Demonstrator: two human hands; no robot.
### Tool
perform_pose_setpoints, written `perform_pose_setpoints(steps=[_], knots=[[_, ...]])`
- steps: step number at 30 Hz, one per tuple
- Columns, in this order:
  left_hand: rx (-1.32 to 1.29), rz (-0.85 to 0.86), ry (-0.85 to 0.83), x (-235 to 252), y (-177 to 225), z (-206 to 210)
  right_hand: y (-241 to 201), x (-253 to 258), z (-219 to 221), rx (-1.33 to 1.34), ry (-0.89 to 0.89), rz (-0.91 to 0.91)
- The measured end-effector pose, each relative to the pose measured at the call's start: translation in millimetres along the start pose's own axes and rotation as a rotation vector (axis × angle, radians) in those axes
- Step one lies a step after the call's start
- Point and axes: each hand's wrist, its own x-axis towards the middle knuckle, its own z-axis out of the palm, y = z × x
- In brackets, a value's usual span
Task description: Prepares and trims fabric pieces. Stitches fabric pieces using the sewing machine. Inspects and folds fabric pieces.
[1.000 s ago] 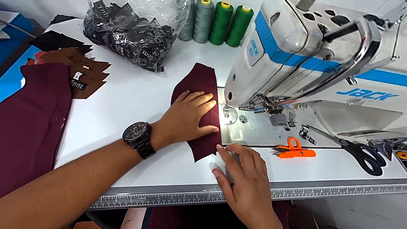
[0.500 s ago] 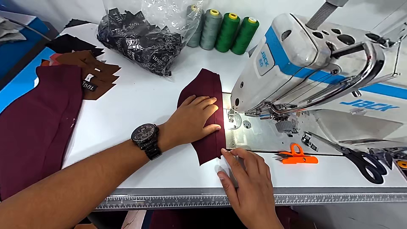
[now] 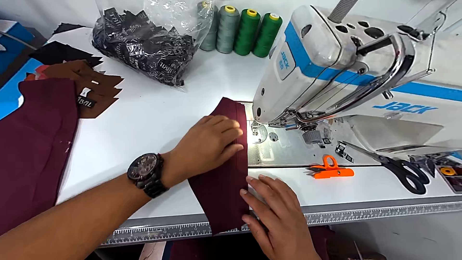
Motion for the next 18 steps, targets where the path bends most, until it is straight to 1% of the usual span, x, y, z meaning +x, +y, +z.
perform_pose_setpoints(steps=[3, 5, 9, 15, 18], knots=[[0.001, -0.052, -0.057, 10, -23, 8, 0, 1, 0, -0.012, -0.015, -0.007], [0.034, -0.078, -0.104, 16, -30, 14, 2, 2, -2, -0.008, -0.020, 0.007], [0.090, -0.103, -0.153, 25, -32, 14, 8, 0, -5, 0.015, -0.013, 0.015], [-0.014, -0.160, -0.208, 25, -34, 14, 4, -11, -3, 0.039, 0.008, 0.009], [-0.016, -0.172, -0.217, 26, -34, 13, 3, -12, -3, 0.043, 0.005, 0.017]])
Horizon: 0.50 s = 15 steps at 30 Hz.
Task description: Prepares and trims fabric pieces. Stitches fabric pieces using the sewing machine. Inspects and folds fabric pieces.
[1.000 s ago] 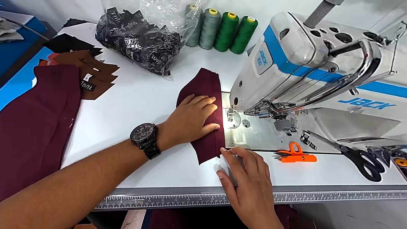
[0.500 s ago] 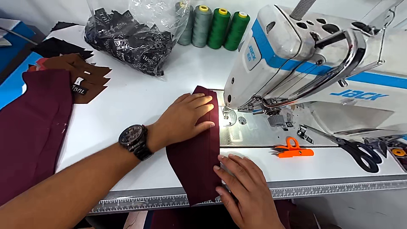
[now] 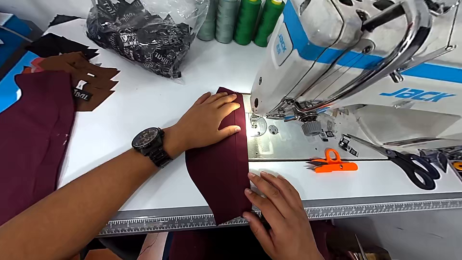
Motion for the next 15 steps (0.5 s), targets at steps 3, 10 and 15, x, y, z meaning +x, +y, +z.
perform_pose_setpoints(steps=[3, 10, 15], knots=[[0.010, -0.002, -0.009, 1, 0, -1, -1, 4, -2, 0.005, -0.001, 0.013], [0.017, -0.003, -0.008, 0, 1, -1, 11, 39, -5, 0.001, 0.064, 0.056], [0.015, -0.011, -0.014, 1, 1, -1, 16, 58, -1, -0.037, -0.054, 0.025]])
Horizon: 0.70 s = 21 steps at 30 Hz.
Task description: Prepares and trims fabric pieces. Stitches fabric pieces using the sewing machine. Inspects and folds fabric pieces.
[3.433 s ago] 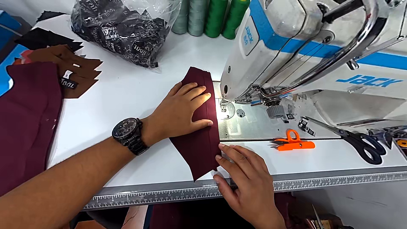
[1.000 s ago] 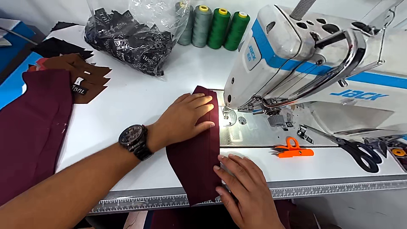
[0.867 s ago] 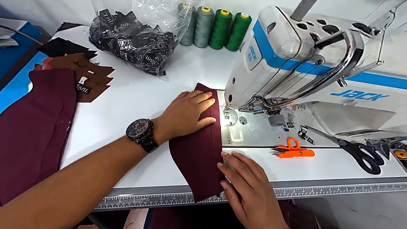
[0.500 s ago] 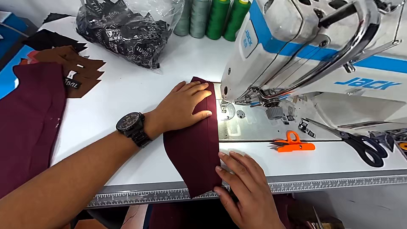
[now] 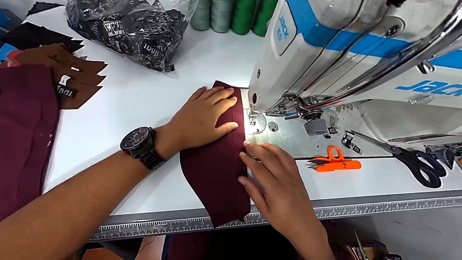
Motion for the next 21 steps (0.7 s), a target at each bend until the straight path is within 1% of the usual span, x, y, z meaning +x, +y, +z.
perform_pose_setpoints(steps=[7, 14, 21], knots=[[0.016, -0.005, 0.007, 0.5, -1.3, -0.5, 1.0, -1.6, 3.5, -0.003, -0.010, 0.010], [0.069, -0.010, 0.025, 0.9, -0.2, -0.6, 3.1, -2.4, 7.2, 0.022, 0.026, 0.005], [0.069, -0.016, -0.009, 4.3, -0.9, -2.2, 4.8, -2.9, 8.7, 0.001, 0.027, 0.003]])
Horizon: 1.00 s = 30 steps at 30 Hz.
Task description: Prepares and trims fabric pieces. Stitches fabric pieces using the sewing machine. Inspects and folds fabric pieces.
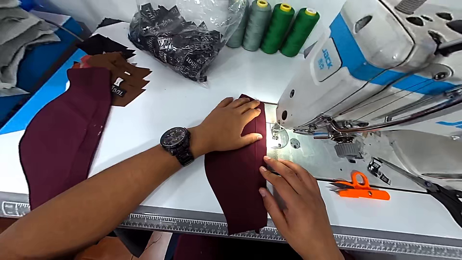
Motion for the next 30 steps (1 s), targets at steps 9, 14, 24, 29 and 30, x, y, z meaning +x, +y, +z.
perform_pose_setpoints(steps=[9, 14, 24, 29, 30], knots=[[-0.062, -0.028, -0.030, 3, 0, 0, -3, -2, -1, 0.007, 0.014, 0.021], [-0.036, -0.008, -0.041, 3, 1, -1, -3, -4, -2, 0.012, 0.039, 0.011], [-0.053, -0.052, -0.201, 4, 19, -29, 65, -38, -71, -0.020, 0.241, 0.225], [-0.006, 0.044, 0.031, 3, 0, 1, 157, -10, -112, -0.034, 0.048, 0.271], [0.000, 0.034, 0.017, 3, 0, 0, 167, 0, -110, -0.001, 0.014, 0.249]])
